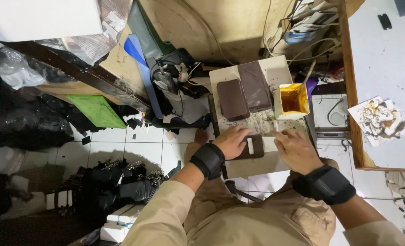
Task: The person sits at a small work table assembling brown leather pieces. They hold a leather component, place a white strip against it, dip an applicator into a yellow glue container, and spread glue along the edge of the leather piece, repeating the process on successive components and setting finished pieces aside.
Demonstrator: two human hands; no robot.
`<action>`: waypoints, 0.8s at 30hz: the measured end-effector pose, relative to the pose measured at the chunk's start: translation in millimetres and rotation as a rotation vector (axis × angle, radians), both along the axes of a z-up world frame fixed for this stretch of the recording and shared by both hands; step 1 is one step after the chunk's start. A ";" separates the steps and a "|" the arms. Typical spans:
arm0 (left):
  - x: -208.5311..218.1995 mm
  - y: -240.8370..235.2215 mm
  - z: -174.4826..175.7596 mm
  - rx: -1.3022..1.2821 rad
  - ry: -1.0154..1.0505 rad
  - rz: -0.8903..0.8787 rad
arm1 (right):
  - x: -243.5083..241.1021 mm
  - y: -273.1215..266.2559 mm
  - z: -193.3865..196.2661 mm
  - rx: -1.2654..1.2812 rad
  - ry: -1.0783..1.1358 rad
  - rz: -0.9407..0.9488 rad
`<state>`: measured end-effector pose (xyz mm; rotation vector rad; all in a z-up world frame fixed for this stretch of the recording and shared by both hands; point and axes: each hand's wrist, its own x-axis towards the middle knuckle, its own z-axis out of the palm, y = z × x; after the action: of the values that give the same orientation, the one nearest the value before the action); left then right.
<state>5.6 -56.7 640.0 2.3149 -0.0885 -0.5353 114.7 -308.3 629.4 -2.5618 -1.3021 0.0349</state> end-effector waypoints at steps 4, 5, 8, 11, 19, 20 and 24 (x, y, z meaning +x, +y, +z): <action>-6.2 7.8 -5.3 0.134 -0.073 0.008 | 11.2 1.4 -26.9 -0.106 -0.033 0.087; -8.4 9.7 -9.2 0.134 -0.073 0.009 | 12.0 2.0 -23.6 -0.107 -0.033 0.088; -12.8 10.3 -15.9 0.255 -0.061 -0.015 | 14.9 2.5 -15.8 -0.062 0.023 0.097; -12.3 6.4 -12.9 0.303 -0.037 -0.016 | 18.4 3.8 -6.1 -0.030 -0.025 0.079; -15.9 5.0 7.8 0.224 0.031 0.003 | 46.3 17.6 101.8 0.496 0.258 -0.176; -17.2 5.5 10.6 0.223 0.020 -0.001 | 55.2 16.9 97.5 0.497 0.247 -0.178; -22.5 8.3 9.8 0.107 -0.016 0.049 | 71.5 24.7 104.7 0.426 0.287 -0.268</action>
<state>-16.9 -48.5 649.7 2.4193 -0.0112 -0.5076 186.2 -283.6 734.1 -2.2387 -0.7600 0.0621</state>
